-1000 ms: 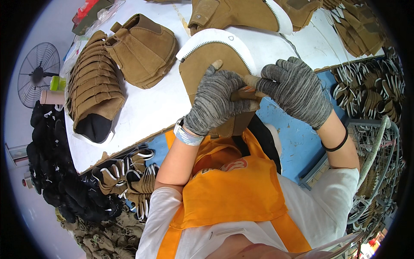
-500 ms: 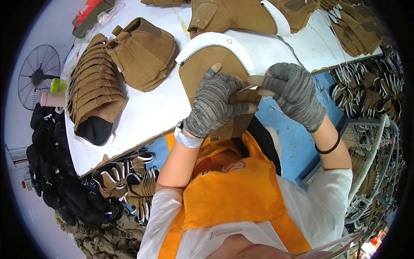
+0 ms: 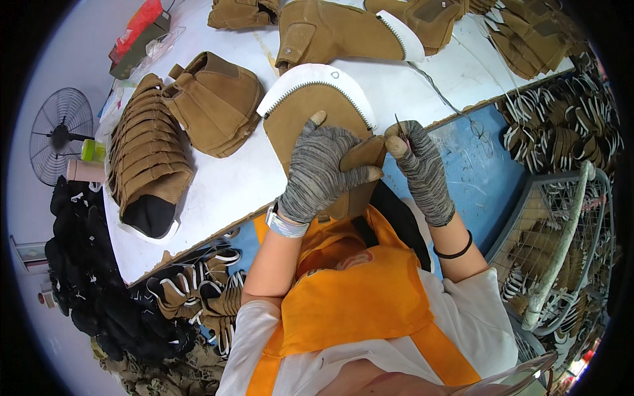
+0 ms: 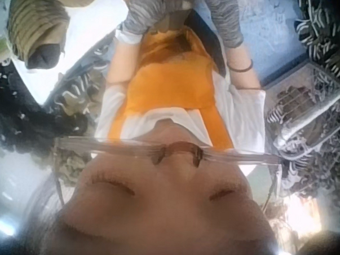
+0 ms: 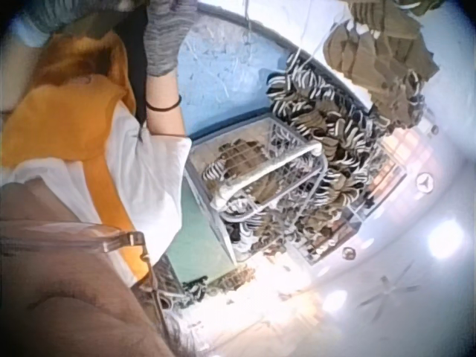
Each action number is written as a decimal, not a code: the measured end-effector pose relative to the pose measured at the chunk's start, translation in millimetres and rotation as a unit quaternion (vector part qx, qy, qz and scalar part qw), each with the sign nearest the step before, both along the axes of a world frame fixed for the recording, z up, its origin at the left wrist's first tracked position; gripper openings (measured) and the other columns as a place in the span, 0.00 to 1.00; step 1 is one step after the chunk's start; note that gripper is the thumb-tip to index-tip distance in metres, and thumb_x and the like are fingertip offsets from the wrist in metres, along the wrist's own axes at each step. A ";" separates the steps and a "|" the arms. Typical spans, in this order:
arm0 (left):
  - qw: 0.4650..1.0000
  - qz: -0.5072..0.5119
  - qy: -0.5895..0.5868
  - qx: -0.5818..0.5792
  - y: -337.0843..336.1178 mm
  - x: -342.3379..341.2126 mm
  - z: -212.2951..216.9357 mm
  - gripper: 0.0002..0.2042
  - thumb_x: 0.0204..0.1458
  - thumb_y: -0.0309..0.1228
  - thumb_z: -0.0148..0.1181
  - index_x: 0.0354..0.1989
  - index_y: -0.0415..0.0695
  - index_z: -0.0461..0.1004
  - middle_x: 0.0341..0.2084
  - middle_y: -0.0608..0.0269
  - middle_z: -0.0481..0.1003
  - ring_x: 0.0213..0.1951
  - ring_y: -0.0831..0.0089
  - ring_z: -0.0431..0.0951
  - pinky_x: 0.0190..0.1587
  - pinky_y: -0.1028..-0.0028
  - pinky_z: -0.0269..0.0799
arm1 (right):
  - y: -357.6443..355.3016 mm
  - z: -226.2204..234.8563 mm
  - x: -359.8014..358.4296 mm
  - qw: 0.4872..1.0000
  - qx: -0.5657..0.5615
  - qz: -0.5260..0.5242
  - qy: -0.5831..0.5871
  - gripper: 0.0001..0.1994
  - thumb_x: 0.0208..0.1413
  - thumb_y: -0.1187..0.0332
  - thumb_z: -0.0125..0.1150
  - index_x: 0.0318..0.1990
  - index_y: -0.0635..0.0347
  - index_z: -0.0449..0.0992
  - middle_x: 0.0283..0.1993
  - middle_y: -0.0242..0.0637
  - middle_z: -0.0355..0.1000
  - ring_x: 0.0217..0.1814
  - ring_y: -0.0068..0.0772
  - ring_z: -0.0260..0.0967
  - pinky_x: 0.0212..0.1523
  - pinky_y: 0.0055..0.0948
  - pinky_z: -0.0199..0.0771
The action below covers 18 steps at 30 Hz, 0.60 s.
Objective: The person trims excess material from the edges of shoe upper components using small snips, handling each piece one at a time and placing the finished components into a collection area on the workbench.
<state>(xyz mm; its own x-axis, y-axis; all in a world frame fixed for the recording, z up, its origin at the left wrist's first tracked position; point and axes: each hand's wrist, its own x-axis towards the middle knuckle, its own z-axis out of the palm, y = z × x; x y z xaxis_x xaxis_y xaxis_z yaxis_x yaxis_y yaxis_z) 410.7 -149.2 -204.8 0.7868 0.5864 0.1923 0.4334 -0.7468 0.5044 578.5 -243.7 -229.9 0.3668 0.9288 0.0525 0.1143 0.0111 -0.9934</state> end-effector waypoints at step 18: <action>0.907 0.178 -0.197 0.328 -51.1 -20.0 -5.5 0.39 0.36 0.54 0.71 0.56 0.49 0.67 0.51 0.60 0.68 0.61 0.63 0.60 0.66 0.53 0.45 | -9.2 4.0 2.5 0.989 0.074 0.024 -0.125 0.18 0.51 0.56 0.66 0.37 0.63 0.73 0.35 0.34 0.67 0.35 0.28 0.62 0.38 0.26 0.67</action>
<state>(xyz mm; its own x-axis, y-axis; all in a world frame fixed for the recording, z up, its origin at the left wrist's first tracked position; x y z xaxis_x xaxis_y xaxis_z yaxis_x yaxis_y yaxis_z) 390.7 -200.4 -210.3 0.3648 0.4472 0.8167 0.5879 -0.7908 0.1705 581.1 -252.9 -225.9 0.2819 0.9201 0.2719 0.3516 0.1646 -0.9216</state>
